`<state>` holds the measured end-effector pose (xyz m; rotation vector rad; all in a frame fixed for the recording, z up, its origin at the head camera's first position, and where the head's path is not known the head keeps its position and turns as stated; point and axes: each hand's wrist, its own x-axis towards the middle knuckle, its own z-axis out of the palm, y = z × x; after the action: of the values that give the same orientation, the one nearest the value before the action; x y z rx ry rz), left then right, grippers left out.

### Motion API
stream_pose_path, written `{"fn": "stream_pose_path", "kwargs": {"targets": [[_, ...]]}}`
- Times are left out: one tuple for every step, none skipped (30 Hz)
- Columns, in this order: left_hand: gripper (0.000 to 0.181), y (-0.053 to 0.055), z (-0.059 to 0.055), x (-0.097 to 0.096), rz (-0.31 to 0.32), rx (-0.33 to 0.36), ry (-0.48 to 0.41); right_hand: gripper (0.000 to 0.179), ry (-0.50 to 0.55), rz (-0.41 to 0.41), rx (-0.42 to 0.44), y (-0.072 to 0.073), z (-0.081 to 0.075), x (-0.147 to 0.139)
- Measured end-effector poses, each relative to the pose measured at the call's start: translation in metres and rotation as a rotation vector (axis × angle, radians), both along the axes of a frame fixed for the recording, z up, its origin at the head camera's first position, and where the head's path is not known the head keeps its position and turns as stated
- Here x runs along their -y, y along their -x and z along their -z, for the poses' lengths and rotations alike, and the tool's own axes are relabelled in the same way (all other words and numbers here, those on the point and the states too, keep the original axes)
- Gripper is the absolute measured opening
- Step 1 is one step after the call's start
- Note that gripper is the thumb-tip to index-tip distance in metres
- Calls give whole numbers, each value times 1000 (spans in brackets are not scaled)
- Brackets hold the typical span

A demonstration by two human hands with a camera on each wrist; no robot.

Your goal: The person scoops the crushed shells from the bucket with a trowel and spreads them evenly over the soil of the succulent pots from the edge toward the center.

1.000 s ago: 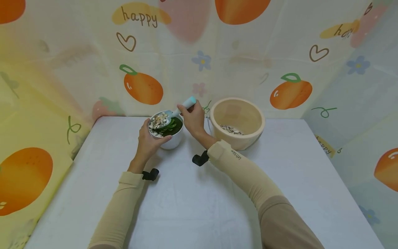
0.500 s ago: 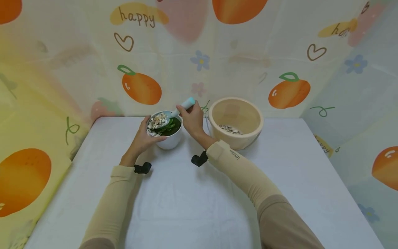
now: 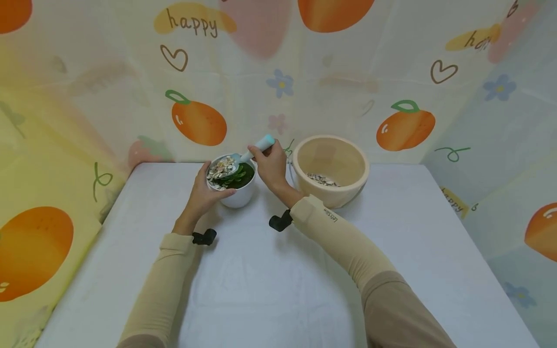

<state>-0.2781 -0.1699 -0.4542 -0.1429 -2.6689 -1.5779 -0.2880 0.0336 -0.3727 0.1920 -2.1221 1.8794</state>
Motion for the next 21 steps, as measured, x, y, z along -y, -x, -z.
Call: {"fn": "stream_pose_path", "kwargs": {"targets": [[114,-1,0,-1,-8,-7,2,31,-2,5,4,0,0,0],[114,-2,0,-2,-15,-16,2,31,3,10,6,1,0,0],[113,-2,0,-3,-23,-27,4,31,10,13,6,1,-1,-1],[113,-3,0,-4,-33,-35,6,32,16,17,7,2,-1,-1],[113,-4,1,-4,-44,-42,8,32,27,19,7,2,-1,-2],[113,-5,1,-5,-56,-47,10,32,32,25,8,2,-2,-2],[113,-6,1,-6,-67,-52,12,32,38,29,9,3,-2,-3],[112,-7,1,-7,-79,-58,14,32,45,30,9,3,-2,-3],[112,-7,2,-8,-93,-63,19,33,46,31,9,3,-3,-3],[112,-8,2,-9,-107,-67,22,32,44,33,10,3,-3,-3],[112,-9,2,-10,-119,-75,23,32,46,32,10,3,-3,-3],[111,-10,3,-11,-131,-85,24,32,45,32,10,3,-2,-3],[111,-11,3,-12,-142,-96,22,32,45,32,9,3,-2,-3],[110,-12,3,-13,-154,-105,26,32,44,33,10,3,-1,-2],[110,-13,3,-14,-165,-113,27,31,44,34,10,4,-1,-1],[109,-14,3,-15,-174,-121,31,31,46,35,11,4,0,-1],[109,-14,3,-16,-180,-128,35,31,50,36,12,4,1,0],[109,-14,3,-16,-184,-135,41,30,52,39,12,4,1,0],[109,-14,3,-17,-184,-138,50,30,56,41,14,5,2,1],[110,-14,3,-16,-182,-135,62,30,58,42,13,5,2,1],[110,-14,2,-15,-179,-132,69,30,59,41,13,6,3,2]]}}
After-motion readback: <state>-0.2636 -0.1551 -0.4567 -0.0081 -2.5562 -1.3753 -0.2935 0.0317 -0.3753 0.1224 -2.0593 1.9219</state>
